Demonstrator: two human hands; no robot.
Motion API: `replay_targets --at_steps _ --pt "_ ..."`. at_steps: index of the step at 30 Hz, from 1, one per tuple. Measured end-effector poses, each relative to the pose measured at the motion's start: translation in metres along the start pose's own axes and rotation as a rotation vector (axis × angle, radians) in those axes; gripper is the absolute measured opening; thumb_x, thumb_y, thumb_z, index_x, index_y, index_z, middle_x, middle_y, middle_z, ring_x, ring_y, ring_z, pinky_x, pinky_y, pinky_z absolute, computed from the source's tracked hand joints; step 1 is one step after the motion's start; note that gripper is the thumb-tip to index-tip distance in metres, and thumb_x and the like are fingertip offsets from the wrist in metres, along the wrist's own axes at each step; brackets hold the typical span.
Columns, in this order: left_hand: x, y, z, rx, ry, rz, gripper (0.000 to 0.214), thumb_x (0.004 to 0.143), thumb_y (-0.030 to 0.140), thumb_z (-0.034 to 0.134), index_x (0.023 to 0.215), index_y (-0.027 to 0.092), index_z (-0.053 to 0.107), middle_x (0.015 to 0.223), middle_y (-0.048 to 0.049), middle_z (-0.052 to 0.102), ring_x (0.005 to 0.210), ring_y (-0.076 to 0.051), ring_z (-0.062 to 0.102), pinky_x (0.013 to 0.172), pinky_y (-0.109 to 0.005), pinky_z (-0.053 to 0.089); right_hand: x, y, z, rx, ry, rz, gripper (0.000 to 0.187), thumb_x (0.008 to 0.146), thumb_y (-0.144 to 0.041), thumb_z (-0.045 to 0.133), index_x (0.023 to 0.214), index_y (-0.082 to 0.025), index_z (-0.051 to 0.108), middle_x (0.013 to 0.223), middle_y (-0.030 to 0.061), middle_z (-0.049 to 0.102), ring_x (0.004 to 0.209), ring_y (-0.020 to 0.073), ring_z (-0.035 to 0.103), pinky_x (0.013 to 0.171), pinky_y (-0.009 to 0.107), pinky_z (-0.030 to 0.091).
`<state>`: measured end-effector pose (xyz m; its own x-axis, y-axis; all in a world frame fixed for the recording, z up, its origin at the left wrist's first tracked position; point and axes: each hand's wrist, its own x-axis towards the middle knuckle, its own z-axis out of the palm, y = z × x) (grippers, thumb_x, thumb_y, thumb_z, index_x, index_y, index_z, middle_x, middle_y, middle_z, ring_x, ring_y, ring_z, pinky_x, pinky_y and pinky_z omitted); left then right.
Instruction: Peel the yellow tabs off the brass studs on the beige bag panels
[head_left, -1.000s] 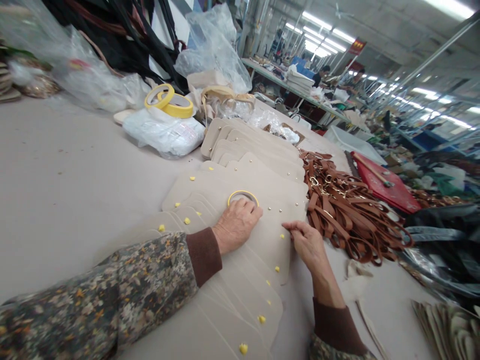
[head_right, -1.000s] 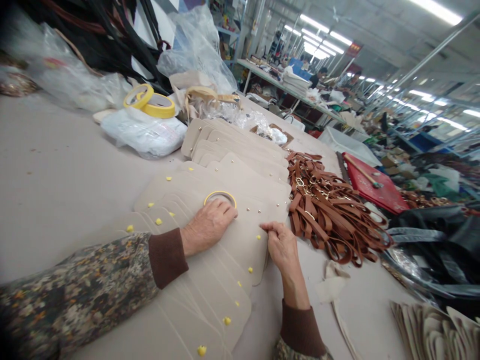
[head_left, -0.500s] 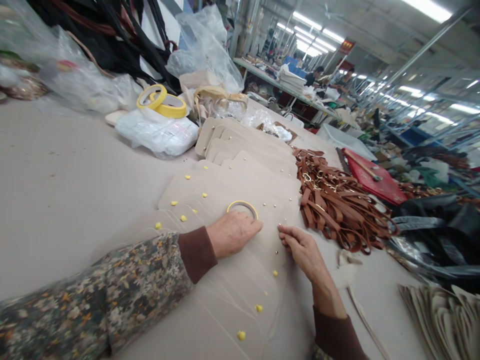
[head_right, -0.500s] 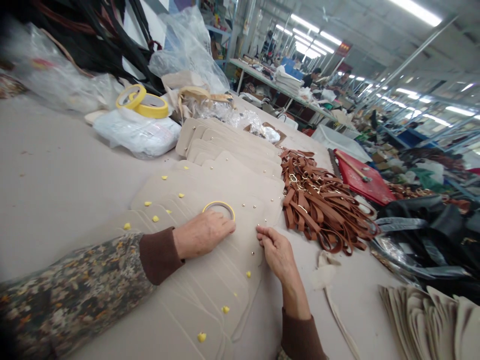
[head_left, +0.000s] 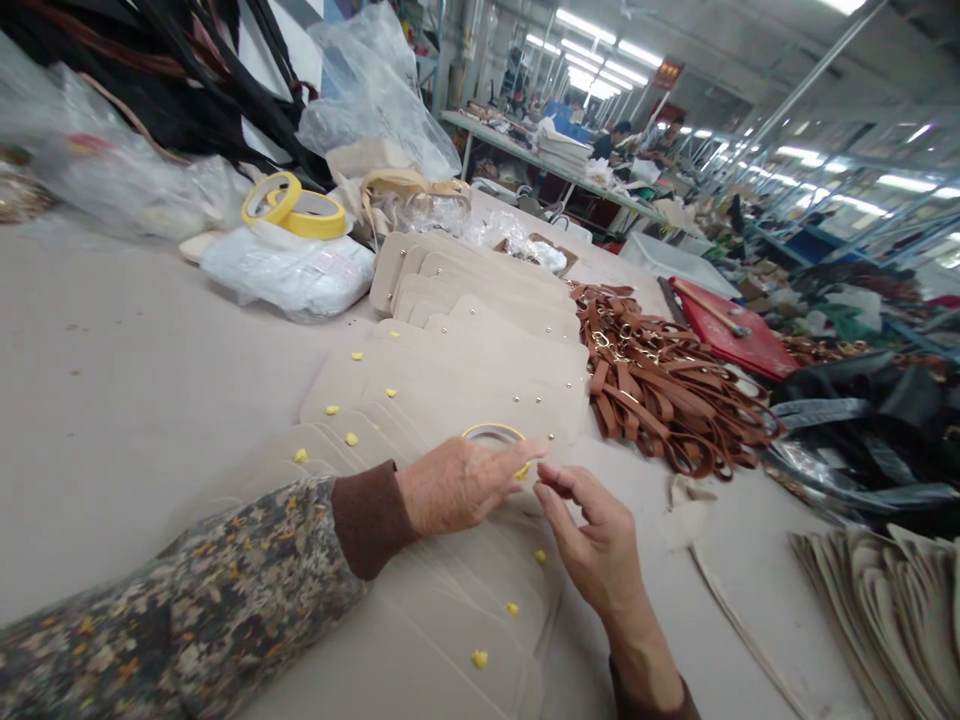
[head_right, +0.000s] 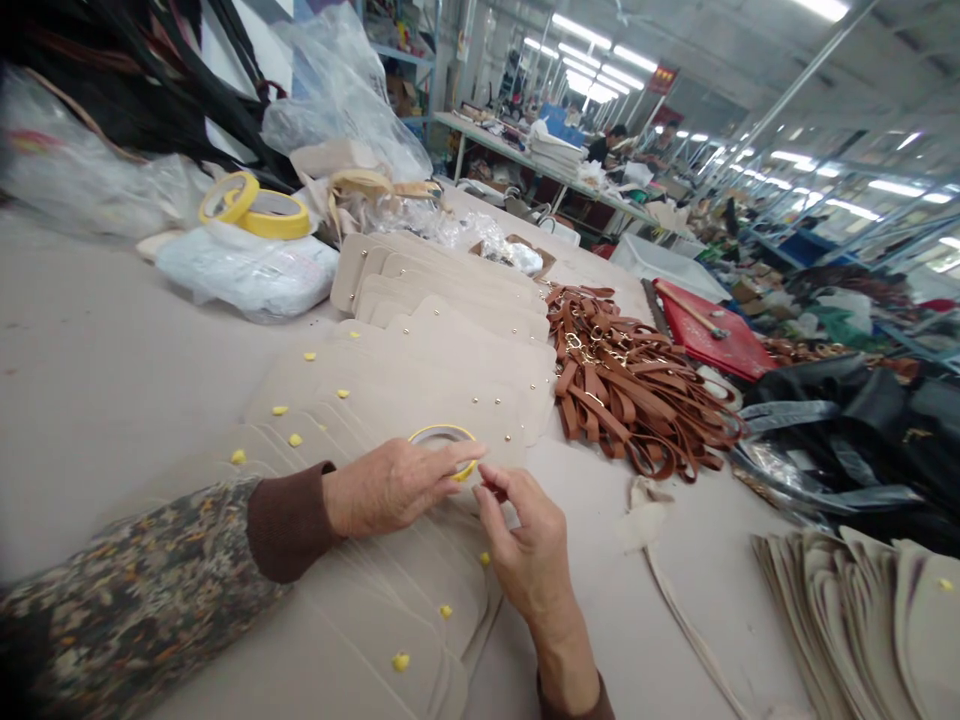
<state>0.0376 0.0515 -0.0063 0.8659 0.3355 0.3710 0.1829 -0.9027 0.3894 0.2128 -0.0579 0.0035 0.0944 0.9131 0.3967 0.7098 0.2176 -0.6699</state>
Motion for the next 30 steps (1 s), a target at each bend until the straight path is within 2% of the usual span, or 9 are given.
replay_targets --at_steps 3,6,9,13,16,19,24,27,30 --pt "0.000 0.002 0.002 0.000 -0.014 -0.002 0.038 0.098 0.026 0.039 0.134 0.013 0.032 0.095 -0.0080 0.068 0.077 -0.018 0.068 0.065 -0.026 0.051 0.002 -0.001 0.004 -0.042 0.000 -0.098 0.018 0.089 -0.015 0.055 0.104 -0.020 0.062 0.089 0.0040 0.068 0.079 0.0141 0.063 0.074 0.027 0.051" --pt "0.001 0.004 0.003 0.013 -0.020 0.009 0.035 0.099 0.027 0.037 0.131 0.012 0.034 0.092 -0.0077 0.068 0.077 -0.019 0.068 0.064 -0.027 0.051 0.002 0.000 0.008 -0.069 0.003 -0.136 0.014 0.090 -0.013 0.052 0.096 -0.020 0.062 0.088 0.0041 0.068 0.081 0.0140 0.064 0.075 0.026 0.051" --pt "0.002 0.006 0.001 0.015 -0.043 0.003 0.030 0.099 0.026 0.038 0.127 0.012 0.037 0.088 -0.0058 0.067 0.076 -0.018 0.067 0.062 -0.026 0.049 0.000 0.002 0.014 -0.137 0.044 -0.159 0.014 0.088 -0.011 0.052 0.091 -0.019 0.062 0.081 0.0028 0.068 0.073 0.0125 0.064 0.069 0.023 0.050" --pt "0.005 0.009 0.000 -0.005 -0.084 -0.055 0.013 0.099 0.025 0.039 0.105 0.016 0.047 0.080 -0.0015 0.066 0.071 -0.015 0.064 0.058 -0.023 0.043 -0.003 0.005 0.019 -0.275 0.158 -0.194 0.011 0.083 -0.011 0.054 0.085 -0.019 0.062 0.071 0.0006 0.067 0.060 0.0110 0.062 0.060 0.021 0.048" --pt "0.008 0.010 0.001 0.006 -0.055 -0.026 0.010 0.097 0.021 0.041 0.091 0.018 0.049 0.078 0.0001 0.063 0.070 -0.014 0.061 0.059 -0.023 0.040 -0.006 0.004 0.019 -0.306 0.204 -0.181 0.010 0.081 -0.011 0.055 0.082 -0.018 0.063 0.067 -0.0006 0.066 0.057 0.0099 0.061 0.058 0.020 0.047" --pt "0.008 0.011 0.003 0.058 0.007 0.020 0.011 0.094 0.016 0.042 0.086 0.018 0.049 0.073 0.0010 0.060 0.065 -0.013 0.057 0.056 -0.023 0.037 -0.007 -0.001 0.017 -0.191 0.197 -0.026 0.008 0.080 -0.015 0.058 0.080 -0.018 0.065 0.064 -0.0018 0.066 0.052 0.0092 0.059 0.055 0.019 0.046" --pt "0.009 0.015 0.006 0.112 0.150 0.094 0.019 0.095 0.016 0.036 0.082 0.018 0.049 0.066 0.0014 0.054 0.058 -0.014 0.051 0.052 -0.025 0.033 -0.004 -0.011 0.014 0.291 0.129 0.444 0.018 0.080 -0.031 0.062 0.069 -0.018 0.062 0.050 -0.0030 0.060 0.043 0.0100 0.054 0.044 0.020 0.043" --pt "0.010 0.017 0.010 0.124 0.208 0.104 0.021 0.095 0.015 0.033 0.082 0.018 0.049 0.066 0.0012 0.053 0.057 -0.013 0.050 0.051 -0.025 0.032 -0.001 -0.014 0.014 0.433 0.135 0.558 0.021 0.075 -0.036 0.066 0.066 -0.017 0.062 0.047 -0.0031 0.058 0.041 0.0104 0.054 0.044 0.021 0.044" --pt "0.009 0.020 0.012 0.129 0.262 0.123 0.021 0.094 0.014 0.033 0.079 0.018 0.049 0.064 0.0015 0.052 0.055 -0.013 0.048 0.051 -0.026 0.032 0.000 -0.009 0.016 0.458 0.163 0.632 0.021 0.071 -0.036 0.070 0.066 -0.017 0.062 0.048 -0.0036 0.058 0.042 0.0101 0.054 0.045 0.021 0.045"
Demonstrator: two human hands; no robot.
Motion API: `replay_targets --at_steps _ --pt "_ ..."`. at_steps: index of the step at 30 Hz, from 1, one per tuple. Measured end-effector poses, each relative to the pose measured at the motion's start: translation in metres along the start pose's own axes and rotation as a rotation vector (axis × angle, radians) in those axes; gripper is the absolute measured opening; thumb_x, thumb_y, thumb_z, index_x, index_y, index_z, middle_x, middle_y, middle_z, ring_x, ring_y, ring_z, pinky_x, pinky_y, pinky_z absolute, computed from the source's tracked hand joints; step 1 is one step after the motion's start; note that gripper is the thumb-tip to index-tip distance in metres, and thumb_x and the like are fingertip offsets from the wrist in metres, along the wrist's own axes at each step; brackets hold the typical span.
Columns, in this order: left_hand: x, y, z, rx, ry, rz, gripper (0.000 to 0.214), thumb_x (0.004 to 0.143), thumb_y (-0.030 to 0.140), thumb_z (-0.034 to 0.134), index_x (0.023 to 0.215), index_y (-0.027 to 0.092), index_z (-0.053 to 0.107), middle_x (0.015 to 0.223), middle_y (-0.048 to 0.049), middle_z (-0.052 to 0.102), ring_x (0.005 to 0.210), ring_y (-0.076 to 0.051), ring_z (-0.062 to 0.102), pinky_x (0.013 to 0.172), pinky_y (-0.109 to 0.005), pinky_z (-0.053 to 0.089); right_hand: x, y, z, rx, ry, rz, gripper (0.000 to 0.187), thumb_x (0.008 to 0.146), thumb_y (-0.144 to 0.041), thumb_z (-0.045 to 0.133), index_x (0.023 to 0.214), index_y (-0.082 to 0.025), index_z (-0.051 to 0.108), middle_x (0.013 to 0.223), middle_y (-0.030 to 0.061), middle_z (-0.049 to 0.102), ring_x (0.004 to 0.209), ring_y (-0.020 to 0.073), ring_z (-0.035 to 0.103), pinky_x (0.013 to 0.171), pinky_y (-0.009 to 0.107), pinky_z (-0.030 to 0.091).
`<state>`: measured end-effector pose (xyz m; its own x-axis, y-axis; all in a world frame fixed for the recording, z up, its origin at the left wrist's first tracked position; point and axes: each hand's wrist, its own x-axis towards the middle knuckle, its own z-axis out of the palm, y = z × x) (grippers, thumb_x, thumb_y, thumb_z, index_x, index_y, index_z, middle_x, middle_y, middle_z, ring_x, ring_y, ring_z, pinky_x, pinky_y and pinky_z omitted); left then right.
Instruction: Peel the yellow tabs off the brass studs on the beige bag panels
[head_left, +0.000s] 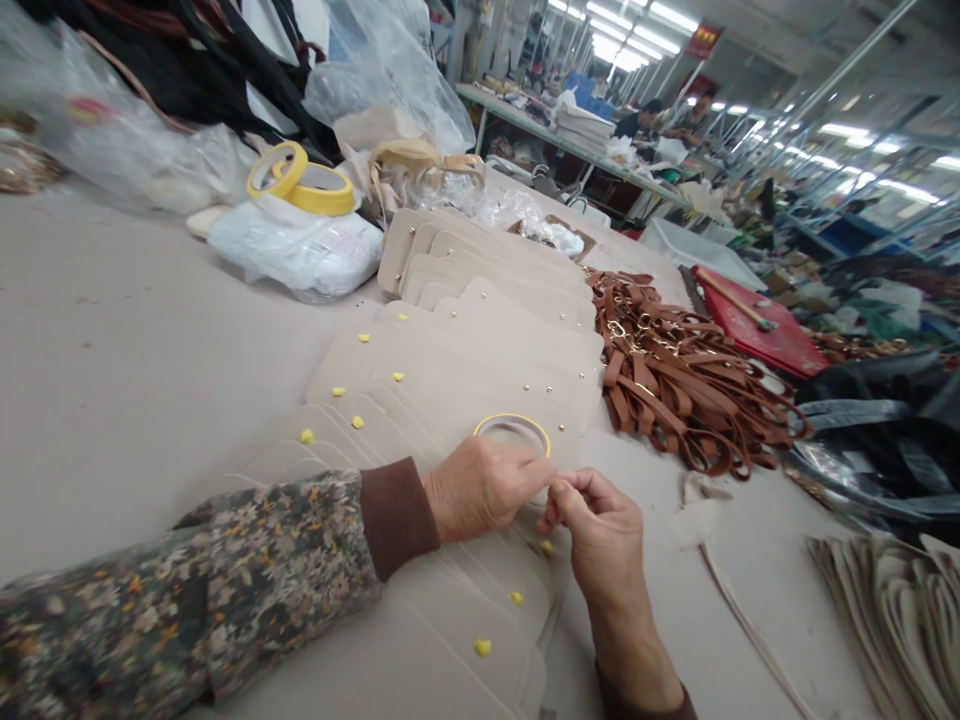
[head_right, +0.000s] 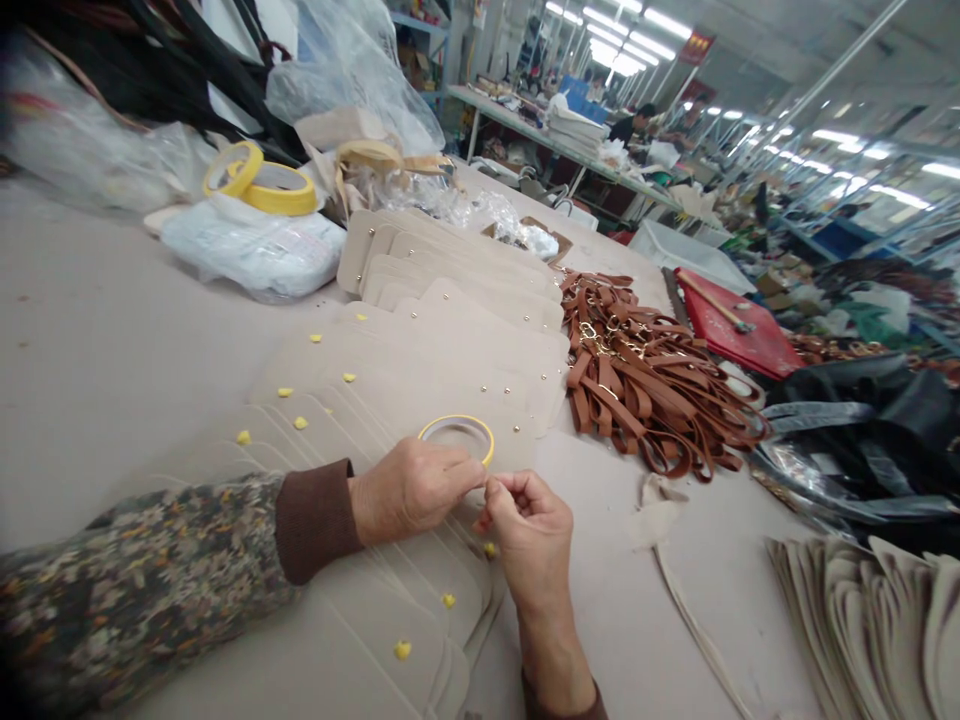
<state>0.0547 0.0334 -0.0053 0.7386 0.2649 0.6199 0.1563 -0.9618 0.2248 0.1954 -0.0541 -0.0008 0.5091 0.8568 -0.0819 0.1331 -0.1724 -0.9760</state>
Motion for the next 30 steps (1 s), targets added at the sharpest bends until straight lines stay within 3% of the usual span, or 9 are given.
replay_targets --at_steps 4,10,19,26,30 --pt "-0.002 0.005 -0.002 0.014 -0.028 0.021 0.022 0.094 0.011 0.033 0.081 0.017 0.049 0.066 0.0011 0.053 0.056 -0.013 0.048 0.051 -0.026 0.034 0.013 0.014 -0.018 0.048 0.082 0.108 0.025 0.065 -0.037 0.075 0.063 -0.016 0.061 0.048 -0.0041 0.058 0.042 0.0089 0.053 0.044 0.020 0.046" --pt "-0.003 0.002 0.002 0.126 -0.381 -0.100 0.011 0.093 0.013 0.045 0.086 0.017 0.052 0.077 -0.0030 0.058 0.070 -0.017 0.054 0.056 -0.026 0.041 0.020 0.024 -0.049 -0.046 -0.067 0.264 0.039 0.061 -0.047 0.080 0.074 -0.013 0.067 0.057 0.0015 0.065 0.047 0.0117 0.059 0.048 0.022 0.051" --pt "-0.001 0.000 0.000 0.116 -0.496 -0.180 0.009 0.093 0.016 0.048 0.089 0.017 0.056 0.086 -0.0068 0.058 0.081 -0.022 0.054 0.064 -0.031 0.045 0.015 0.025 -0.038 -0.366 -0.132 0.108 0.039 0.074 -0.054 0.067 0.074 -0.016 0.067 0.055 -0.0003 0.061 0.049 0.0127 0.056 0.049 0.024 0.051" --pt "0.000 0.000 0.002 0.103 -0.502 -0.189 0.011 0.094 0.016 0.047 0.089 0.017 0.056 0.087 -0.0071 0.058 0.082 -0.022 0.054 0.064 -0.031 0.044 0.015 0.022 -0.032 -0.690 -0.094 -0.150 0.029 0.080 -0.044 0.058 0.073 -0.018 0.069 0.055 -0.0008 0.063 0.046 0.0126 0.055 0.047 0.023 0.045" --pt "0.000 0.000 0.001 0.109 -0.505 -0.196 0.011 0.093 0.014 0.046 0.089 0.017 0.056 0.088 -0.0070 0.058 0.081 -0.023 0.054 0.062 -0.031 0.044 0.015 0.024 -0.029 -0.678 -0.035 -0.119 0.028 0.078 -0.043 0.061 0.089 -0.018 0.068 0.053 -0.0017 0.063 0.043 0.0149 0.058 0.047 0.025 0.047"
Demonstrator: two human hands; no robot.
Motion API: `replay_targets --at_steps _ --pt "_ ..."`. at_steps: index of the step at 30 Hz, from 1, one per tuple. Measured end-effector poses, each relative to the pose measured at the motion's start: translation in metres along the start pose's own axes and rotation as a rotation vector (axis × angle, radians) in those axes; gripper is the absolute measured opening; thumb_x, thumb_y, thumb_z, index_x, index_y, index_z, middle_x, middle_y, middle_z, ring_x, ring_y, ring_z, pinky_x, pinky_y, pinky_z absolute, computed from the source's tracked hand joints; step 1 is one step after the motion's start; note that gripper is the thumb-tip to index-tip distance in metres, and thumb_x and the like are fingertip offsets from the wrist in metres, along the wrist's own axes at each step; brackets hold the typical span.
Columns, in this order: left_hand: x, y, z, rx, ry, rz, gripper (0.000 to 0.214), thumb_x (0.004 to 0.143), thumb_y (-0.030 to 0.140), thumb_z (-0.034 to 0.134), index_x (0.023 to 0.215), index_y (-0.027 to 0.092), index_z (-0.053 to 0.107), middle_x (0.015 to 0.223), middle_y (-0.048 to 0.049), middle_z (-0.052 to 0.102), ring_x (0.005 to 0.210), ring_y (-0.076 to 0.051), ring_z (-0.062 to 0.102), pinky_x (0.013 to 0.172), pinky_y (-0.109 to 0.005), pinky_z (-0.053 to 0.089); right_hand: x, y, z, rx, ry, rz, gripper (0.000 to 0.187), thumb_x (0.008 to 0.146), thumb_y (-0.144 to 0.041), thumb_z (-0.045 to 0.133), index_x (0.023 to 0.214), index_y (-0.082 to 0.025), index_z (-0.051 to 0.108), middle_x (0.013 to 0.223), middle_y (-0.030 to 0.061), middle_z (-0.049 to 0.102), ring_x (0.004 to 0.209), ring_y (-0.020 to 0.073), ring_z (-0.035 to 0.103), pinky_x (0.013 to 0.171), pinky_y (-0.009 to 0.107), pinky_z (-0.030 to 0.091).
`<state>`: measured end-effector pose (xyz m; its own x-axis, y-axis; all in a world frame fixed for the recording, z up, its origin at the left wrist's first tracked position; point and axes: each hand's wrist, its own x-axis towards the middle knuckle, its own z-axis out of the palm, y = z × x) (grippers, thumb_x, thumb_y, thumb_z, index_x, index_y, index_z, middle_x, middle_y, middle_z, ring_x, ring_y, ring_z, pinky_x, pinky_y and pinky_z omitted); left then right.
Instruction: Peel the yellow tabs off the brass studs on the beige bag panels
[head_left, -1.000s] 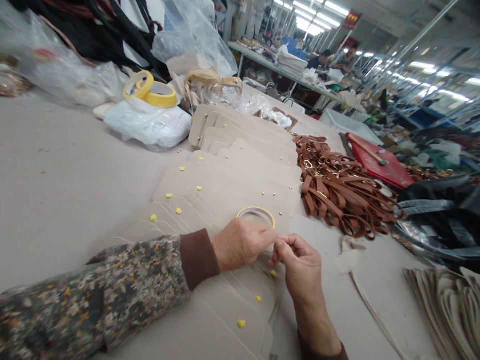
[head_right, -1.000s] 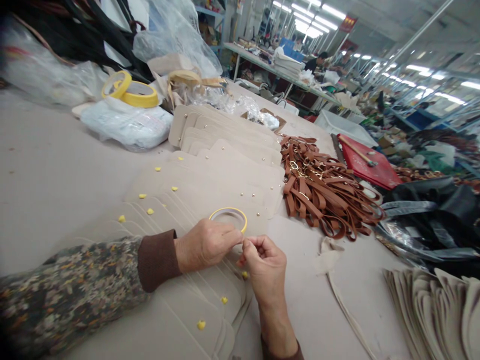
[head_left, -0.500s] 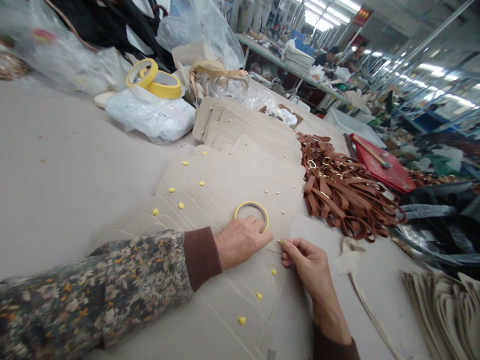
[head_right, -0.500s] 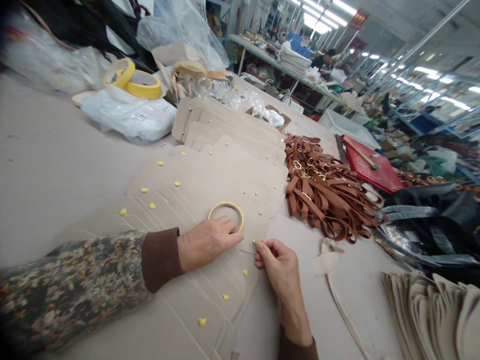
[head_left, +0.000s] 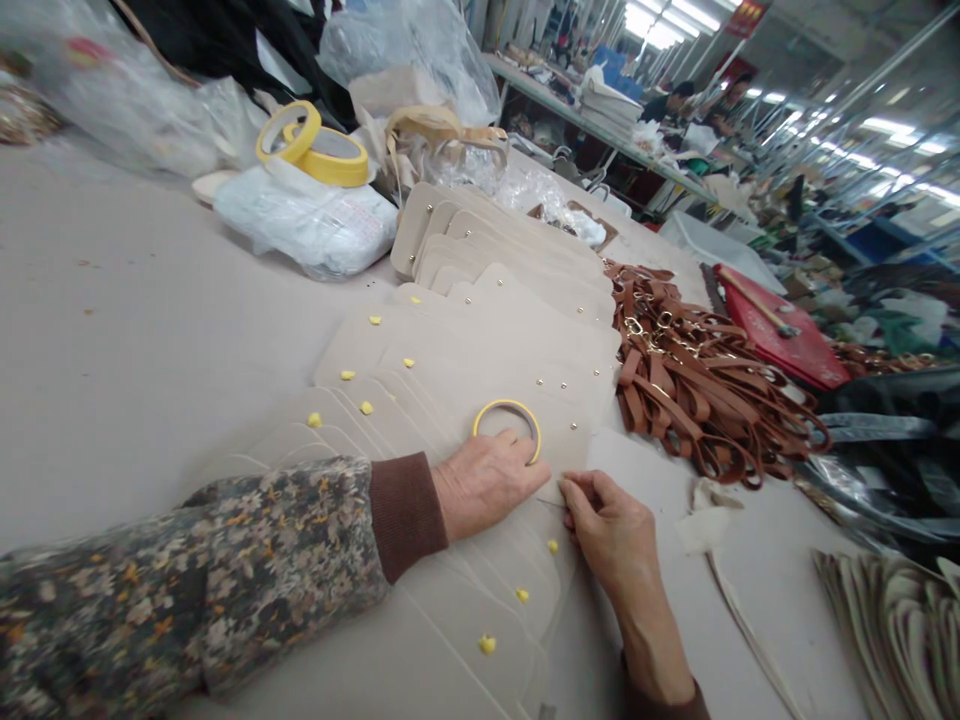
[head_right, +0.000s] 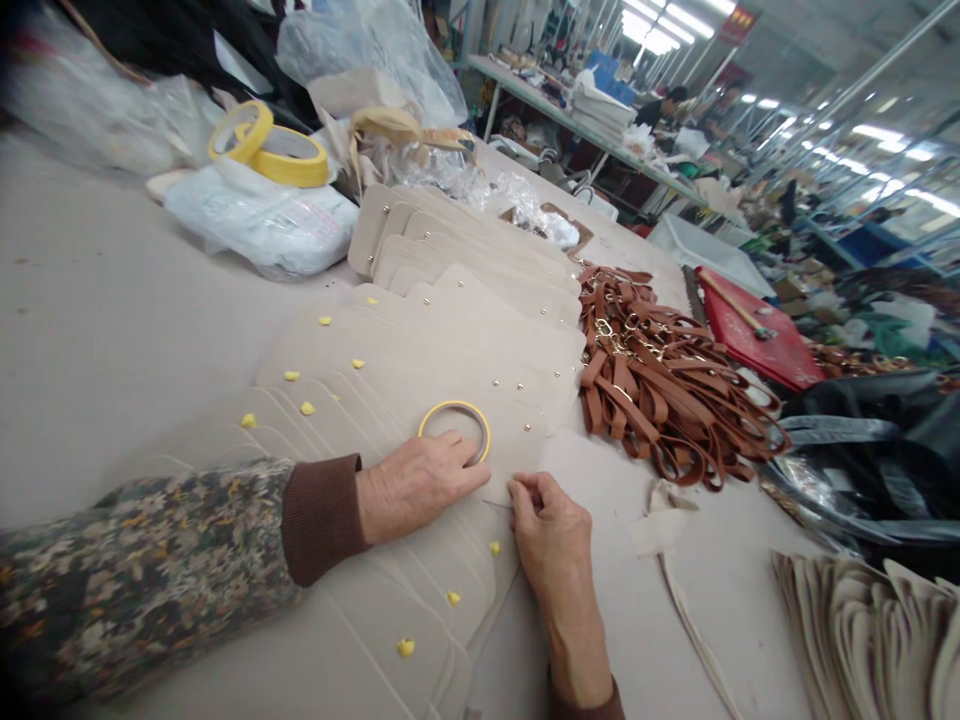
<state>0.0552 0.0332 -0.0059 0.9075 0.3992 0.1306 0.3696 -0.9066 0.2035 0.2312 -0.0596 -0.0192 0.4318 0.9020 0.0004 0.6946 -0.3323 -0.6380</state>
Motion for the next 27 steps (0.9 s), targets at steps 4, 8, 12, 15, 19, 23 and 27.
replay_targets --at_steps 4,8,12,15,19,23,27 --pt "-0.001 0.000 -0.002 -0.005 -0.012 -0.001 0.009 0.092 0.013 0.048 0.090 0.017 0.057 0.088 -0.0075 0.058 0.082 -0.023 0.054 0.062 -0.032 0.045 -0.006 0.005 -0.001 0.088 0.019 0.117 0.037 0.077 -0.049 0.065 0.094 -0.017 0.064 0.054 -0.0007 0.065 0.042 0.0164 0.059 0.043 0.026 0.048" --pt "-0.001 0.000 -0.003 -0.005 -0.015 -0.006 0.010 0.092 0.013 0.048 0.089 0.016 0.057 0.088 -0.0082 0.058 0.082 -0.023 0.054 0.061 -0.031 0.045 -0.015 0.006 -0.002 0.043 0.018 -0.006 0.033 0.082 -0.049 0.058 0.081 -0.019 0.070 0.063 0.0041 0.070 0.052 0.0173 0.064 0.053 0.027 0.051" --pt "-0.001 -0.001 0.000 -0.013 0.007 -0.001 0.012 0.093 0.013 0.046 0.088 0.016 0.056 0.087 -0.0082 0.058 0.082 -0.023 0.054 0.061 -0.031 0.045 -0.014 0.002 0.003 -0.121 0.137 -0.162 0.031 0.085 -0.043 0.055 0.078 -0.019 0.073 0.073 0.0068 0.073 0.060 0.0182 0.066 0.059 0.027 0.049" --pt "-0.001 -0.001 0.002 -0.014 0.008 0.005 0.010 0.092 0.012 0.047 0.088 0.016 0.056 0.087 -0.0078 0.058 0.082 -0.023 0.054 0.062 -0.031 0.045 -0.007 -0.002 0.006 -0.171 0.131 -0.157 0.028 0.085 -0.039 0.054 0.074 -0.019 0.071 0.068 0.0039 0.072 0.058 0.0169 0.064 0.059 0.026 0.046" --pt "-0.002 -0.004 0.002 -0.024 0.041 0.023 0.009 0.090 0.011 0.048 0.089 0.017 0.055 0.086 -0.0057 0.059 0.080 -0.021 0.056 0.063 -0.030 0.047 0.000 -0.006 0.006 -0.183 0.070 -0.140 0.026 0.084 -0.036 0.053 0.072 -0.020 0.069 0.062 0.0007 0.068 0.055 0.0148 0.061 0.057 0.024 0.043" --pt "-0.004 -0.011 -0.003 -0.073 0.158 0.026 0.015 0.092 0.010 0.043 0.096 0.018 0.056 0.080 -0.0017 0.059 0.072 -0.017 0.057 0.063 -0.027 0.048 -0.003 -0.006 -0.001 -0.141 -0.057 -0.115 0.025 0.083 -0.037 0.056 0.072 -0.019 0.069 0.065 -0.0001 0.068 0.058 0.0149 0.061 0.058 0.024 0.043" --pt "-0.005 -0.019 -0.004 -0.213 0.336 0.026 0.021 0.094 0.013 0.043 0.109 0.018 0.057 0.085 -0.0017 0.066 0.081 -0.014 0.063 0.071 -0.022 0.051 -0.010 -0.006 -0.011 -0.073 -0.300 -0.116 0.031 0.084 -0.037 0.056 0.062 -0.018 0.067 0.057 -0.0020 0.063 0.055 0.0143 0.058 0.051 0.022 0.040"
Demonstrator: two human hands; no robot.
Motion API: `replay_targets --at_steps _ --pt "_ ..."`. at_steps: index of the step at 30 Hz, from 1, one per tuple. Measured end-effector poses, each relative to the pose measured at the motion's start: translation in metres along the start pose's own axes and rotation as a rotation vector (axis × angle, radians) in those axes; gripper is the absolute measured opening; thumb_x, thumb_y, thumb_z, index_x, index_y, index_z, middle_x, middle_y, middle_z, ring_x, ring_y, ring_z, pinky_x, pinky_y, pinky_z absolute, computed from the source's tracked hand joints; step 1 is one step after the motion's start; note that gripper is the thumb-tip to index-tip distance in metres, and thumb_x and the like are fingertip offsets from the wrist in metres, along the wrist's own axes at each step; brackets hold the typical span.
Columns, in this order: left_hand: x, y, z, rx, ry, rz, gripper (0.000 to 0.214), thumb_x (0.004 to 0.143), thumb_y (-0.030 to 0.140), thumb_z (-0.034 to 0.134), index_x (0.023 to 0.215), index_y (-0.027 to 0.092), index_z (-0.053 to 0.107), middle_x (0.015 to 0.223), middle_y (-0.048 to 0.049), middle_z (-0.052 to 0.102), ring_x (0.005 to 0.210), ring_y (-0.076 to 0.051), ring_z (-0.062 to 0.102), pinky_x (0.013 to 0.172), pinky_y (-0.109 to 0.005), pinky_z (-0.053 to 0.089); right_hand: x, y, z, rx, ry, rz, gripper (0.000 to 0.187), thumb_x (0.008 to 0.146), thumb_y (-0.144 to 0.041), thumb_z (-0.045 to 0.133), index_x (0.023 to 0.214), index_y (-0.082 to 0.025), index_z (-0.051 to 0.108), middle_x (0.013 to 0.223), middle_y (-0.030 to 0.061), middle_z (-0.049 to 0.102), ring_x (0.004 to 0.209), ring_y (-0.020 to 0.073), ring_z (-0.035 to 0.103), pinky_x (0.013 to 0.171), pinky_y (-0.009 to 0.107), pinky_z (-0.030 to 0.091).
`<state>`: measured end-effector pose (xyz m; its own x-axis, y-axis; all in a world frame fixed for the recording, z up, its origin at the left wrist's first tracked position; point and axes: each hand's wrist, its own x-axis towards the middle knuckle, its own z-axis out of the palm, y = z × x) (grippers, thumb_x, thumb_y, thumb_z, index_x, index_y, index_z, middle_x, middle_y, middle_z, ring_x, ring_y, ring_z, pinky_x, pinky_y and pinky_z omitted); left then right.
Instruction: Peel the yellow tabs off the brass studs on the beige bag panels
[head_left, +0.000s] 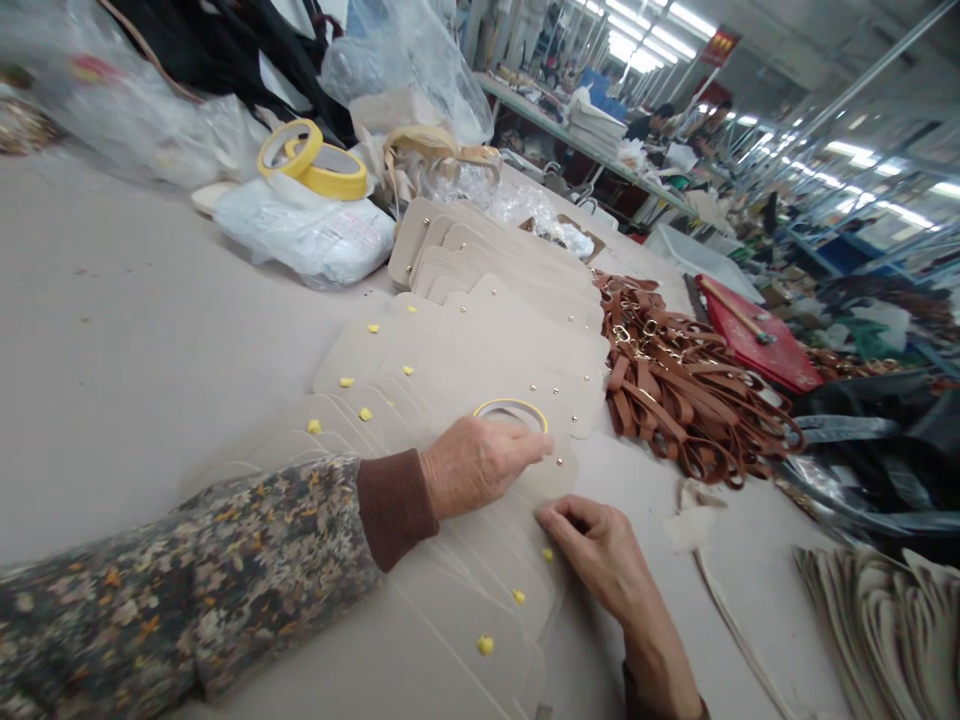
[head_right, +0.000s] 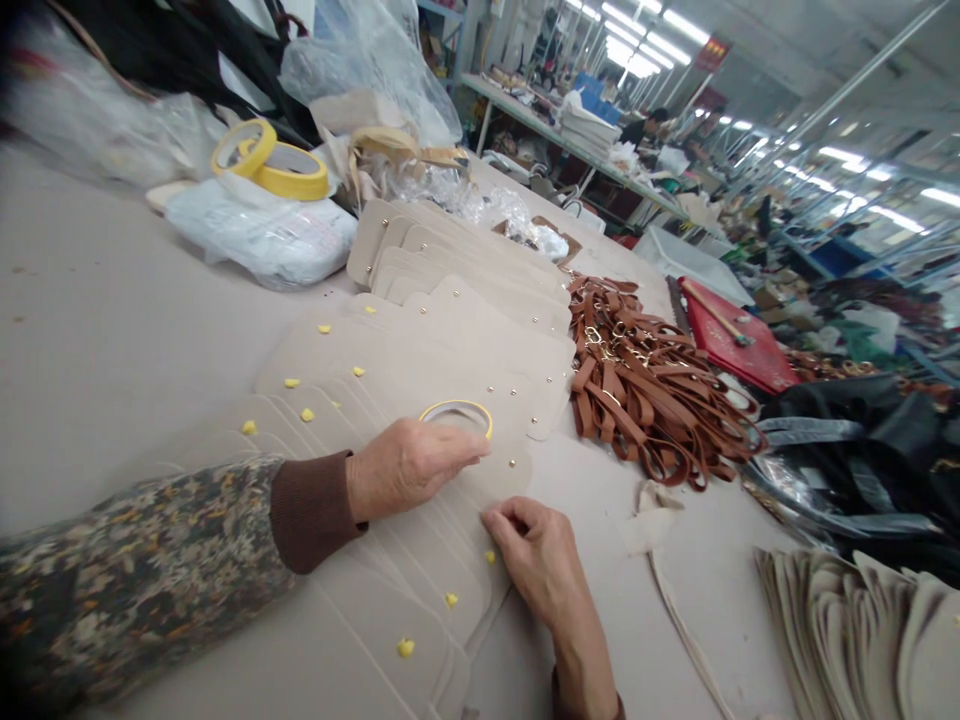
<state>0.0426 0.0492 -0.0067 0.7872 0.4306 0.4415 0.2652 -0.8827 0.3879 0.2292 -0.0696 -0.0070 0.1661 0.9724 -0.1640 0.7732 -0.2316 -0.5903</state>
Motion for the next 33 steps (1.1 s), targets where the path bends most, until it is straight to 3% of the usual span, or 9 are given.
replay_targets --at_steps 3,6,8,13,18,22,26,30,33 --pt "-0.002 -0.005 0.003 -0.127 0.096 0.024 0.023 0.096 0.018 0.045 0.118 0.018 0.054 0.102 -0.0051 0.069 0.094 -0.013 0.065 0.083 -0.023 0.051 -0.002 -0.001 -0.002 0.078 0.029 -0.048 0.031 0.086 -0.038 0.055 0.069 -0.017 0.071 0.063 -0.0006 0.067 0.058 0.0151 0.060 0.053 0.023 0.043" --pt "-0.004 -0.005 0.005 -0.130 0.095 0.041 0.035 0.098 0.024 0.044 0.132 0.017 0.043 0.104 -0.0064 0.070 0.091 -0.014 0.067 0.081 -0.024 0.053 0.000 -0.007 -0.001 0.181 0.319 -0.123 0.023 0.087 -0.035 0.058 0.096 -0.018 0.072 0.080 0.0026 0.072 0.066 0.0152 0.063 0.061 0.025 0.050" --pt "-0.004 -0.004 0.006 -0.092 0.072 0.042 0.038 0.099 0.027 0.042 0.136 0.017 0.037 0.099 -0.0060 0.070 0.084 -0.015 0.069 0.073 -0.025 0.053 0.003 -0.013 0.000 0.178 0.443 -0.239 0.021 0.087 -0.029 0.059 0.102 -0.019 0.069 0.086 0.0038 0.072 0.069 0.0142 0.064 0.064 0.026 0.052" --pt "-0.002 0.003 0.004 -0.034 0.071 0.062 0.032 0.101 0.033 0.035 0.127 0.014 0.041 0.085 -0.0041 0.070 0.071 -0.017 0.068 0.059 -0.025 0.050 0.010 -0.029 0.003 0.028 0.476 -0.533 0.019 0.089 -0.015 0.054 0.103 -0.021 0.064 0.092 0.0058 0.071 0.079 0.0145 0.065 0.073 0.027 0.053" --pt "-0.001 0.006 0.003 -0.082 0.034 0.095 0.023 0.101 0.027 0.036 0.118 0.013 0.043 0.085 -0.0037 0.067 0.076 -0.016 0.067 0.063 -0.024 0.048 0.012 -0.032 0.009 -0.111 0.560 -0.584 0.015 0.086 -0.009 0.052 0.089 -0.020 0.063 0.075 0.0013 0.068 0.066 0.0115 0.064 0.066 0.023 0.050" --pt "-0.001 0.005 0.003 -0.075 -0.042 0.081 0.014 0.100 0.021 0.037 0.099 0.016 0.049 0.081 -0.0014 0.064 0.074 -0.014 0.063 0.061 -0.023 0.043 0.013 -0.031 0.015 -0.157 0.649 -0.555 0.013 0.083 -0.010 0.052 0.083 -0.019 0.062 0.066 -0.0011 0.065 0.054 0.0091 0.059 0.058 0.020 0.047" --pt "0.001 0.004 0.003 -0.009 -0.030 0.072 0.014 0.097 0.020 0.041 0.087 0.017 0.050 0.074 0.0004 0.060 0.068 -0.013 0.058 0.057 -0.023 0.039 0.010 -0.032 0.019 -0.090 0.657 -0.464 0.010 0.081 -0.015 0.055 0.080 -0.019 0.064 0.063 -0.0020 0.065 0.052 0.0086 0.058 0.055 0.019 0.047" --pt "0.002 0.010 0.001 0.050 0.037 0.110 0.020 0.096 0.019 0.038 0.082 0.018 0.051 0.068 0.0009 0.055 0.060 -0.013 0.052 0.052 -0.025 0.033 0.010 -0.035 0.020 0.342 0.488 -0.139 0.012 0.080 -0.027 0.061 0.077 -0.017 0.066 0.057 -0.0024 0.063 0.047 0.0097 0.057 0.048 0.020 0.046" --pt "0.002 0.015 0.000 0.070 0.084 0.152 0.020 0.096 0.017 0.036 0.085 0.017 0.053 0.068 0.0007 0.054 0.059 -0.013 0.050 0.052 -0.026 0.032 0.015 -0.026 0.014 0.662 0.441 0.100 0.022 0.074 -0.036 0.068 0.068 -0.016 0.064 0.050 -0.0034 0.059 0.042 0.0096 0.054 0.043 0.020 0.046"
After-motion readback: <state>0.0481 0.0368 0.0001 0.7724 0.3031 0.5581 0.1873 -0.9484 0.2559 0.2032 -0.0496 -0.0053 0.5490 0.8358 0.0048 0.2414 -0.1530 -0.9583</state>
